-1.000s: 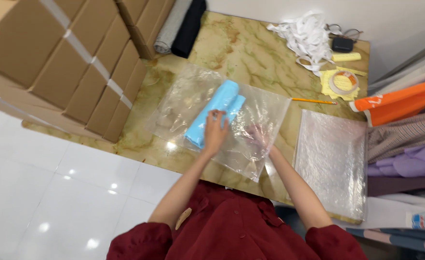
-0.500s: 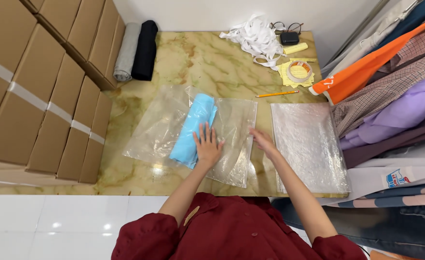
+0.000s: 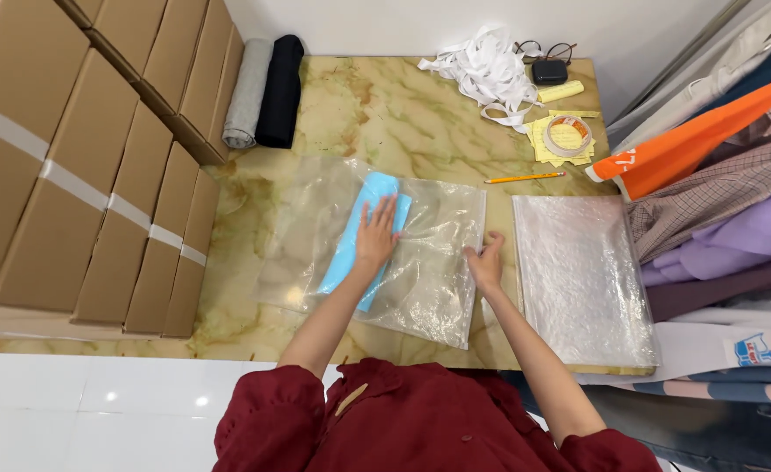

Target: Packing a foam roll into a cardboard box and securing it with a ribbon

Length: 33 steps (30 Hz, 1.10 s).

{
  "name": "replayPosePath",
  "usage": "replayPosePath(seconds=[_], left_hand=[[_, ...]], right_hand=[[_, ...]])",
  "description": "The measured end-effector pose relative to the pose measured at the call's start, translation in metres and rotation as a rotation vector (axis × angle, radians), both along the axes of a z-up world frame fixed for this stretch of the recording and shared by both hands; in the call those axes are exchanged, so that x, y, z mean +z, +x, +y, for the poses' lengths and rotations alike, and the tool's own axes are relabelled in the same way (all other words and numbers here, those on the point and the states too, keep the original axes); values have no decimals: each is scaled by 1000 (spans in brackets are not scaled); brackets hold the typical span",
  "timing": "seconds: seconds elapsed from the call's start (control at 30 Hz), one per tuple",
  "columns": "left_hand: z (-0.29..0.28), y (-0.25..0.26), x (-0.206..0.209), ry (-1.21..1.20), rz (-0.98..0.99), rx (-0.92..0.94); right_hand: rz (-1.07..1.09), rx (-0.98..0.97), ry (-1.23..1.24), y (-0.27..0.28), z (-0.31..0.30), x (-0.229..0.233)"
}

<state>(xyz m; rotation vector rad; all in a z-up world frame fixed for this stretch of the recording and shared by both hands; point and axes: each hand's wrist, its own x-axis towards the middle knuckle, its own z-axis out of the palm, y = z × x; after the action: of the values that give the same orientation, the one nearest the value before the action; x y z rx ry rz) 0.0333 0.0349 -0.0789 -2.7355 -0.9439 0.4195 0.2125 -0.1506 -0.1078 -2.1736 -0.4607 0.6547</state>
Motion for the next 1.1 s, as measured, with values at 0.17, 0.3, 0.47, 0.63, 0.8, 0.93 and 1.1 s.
replayPosePath(seconds=[0.17, 0.3, 0.47, 0.63, 0.8, 0.93, 1.1], left_hand=[[-9, -10, 6, 15, 71, -53], [19, -14, -22, -175, -59, -11], [44, -27, -36, -297, -287, -103], [57, -23, 9, -130, -178, -55], [61, -23, 5, -164, -54, 61], [78, -20, -19, -276, -92, 70], [83, -38, -28, -187, -308, 8]], right_hand=[[36, 30, 16, 24, 3, -46], [8, 37, -21, 26, 7, -61], [40, 10, 45, 21, 1, -60], [44, -2, 67, 17, 1, -52], [38, 24, 35, 11, 0, -37], [43, 13, 20, 11, 4, -33], [39, 2, 17, 13, 3, -43]])
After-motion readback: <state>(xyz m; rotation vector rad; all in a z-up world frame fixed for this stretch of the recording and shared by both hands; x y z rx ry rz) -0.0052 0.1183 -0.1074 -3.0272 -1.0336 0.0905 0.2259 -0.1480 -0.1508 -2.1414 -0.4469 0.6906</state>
